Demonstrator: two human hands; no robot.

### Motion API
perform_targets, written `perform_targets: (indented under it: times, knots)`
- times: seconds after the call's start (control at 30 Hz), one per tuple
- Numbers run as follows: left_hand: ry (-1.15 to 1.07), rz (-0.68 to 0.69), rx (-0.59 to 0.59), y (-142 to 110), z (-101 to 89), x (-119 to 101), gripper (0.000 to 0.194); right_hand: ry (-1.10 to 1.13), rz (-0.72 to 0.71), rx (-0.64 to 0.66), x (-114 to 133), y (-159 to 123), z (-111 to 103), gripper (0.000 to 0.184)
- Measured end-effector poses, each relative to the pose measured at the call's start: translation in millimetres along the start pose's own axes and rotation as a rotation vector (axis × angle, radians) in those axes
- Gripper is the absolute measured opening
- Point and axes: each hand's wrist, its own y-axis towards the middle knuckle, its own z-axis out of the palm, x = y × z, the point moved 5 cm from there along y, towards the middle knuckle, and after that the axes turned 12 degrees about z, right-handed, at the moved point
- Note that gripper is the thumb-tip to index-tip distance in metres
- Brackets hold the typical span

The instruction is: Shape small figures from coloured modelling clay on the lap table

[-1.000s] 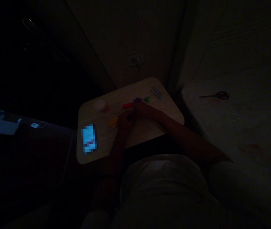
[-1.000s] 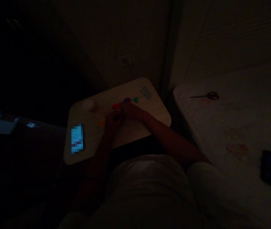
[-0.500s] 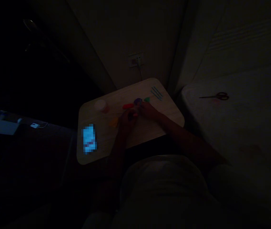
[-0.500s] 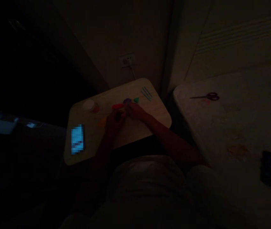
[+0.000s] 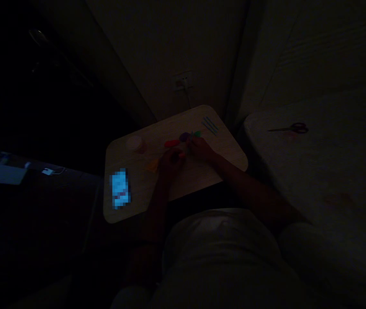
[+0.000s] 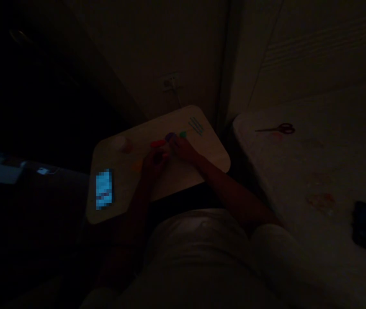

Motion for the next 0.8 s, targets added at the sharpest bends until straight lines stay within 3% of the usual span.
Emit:
perform_targets:
  times: [0.33, 0.47, 0.8]
  knots:
    - [0.110, 0.123, 0.060, 3.4, 3.0, -4.3, 0.013, -0.197, -0.042, -0.010, 7.0, -4.2, 3.2, 0.029]
    - [0.115, 0.095, 0.044, 3.2, 3.9, -4.8, 0.014, -0.264, -0.052, -0.019, 10.0, -6.5, 4.2, 0.031]
    - [0.103, 0.032, 0.039, 1.6, 2.6, -0.2, 0.014, -0.386, -0.051, 0.097, 25.5, -12.5, 8.0, 0.032]
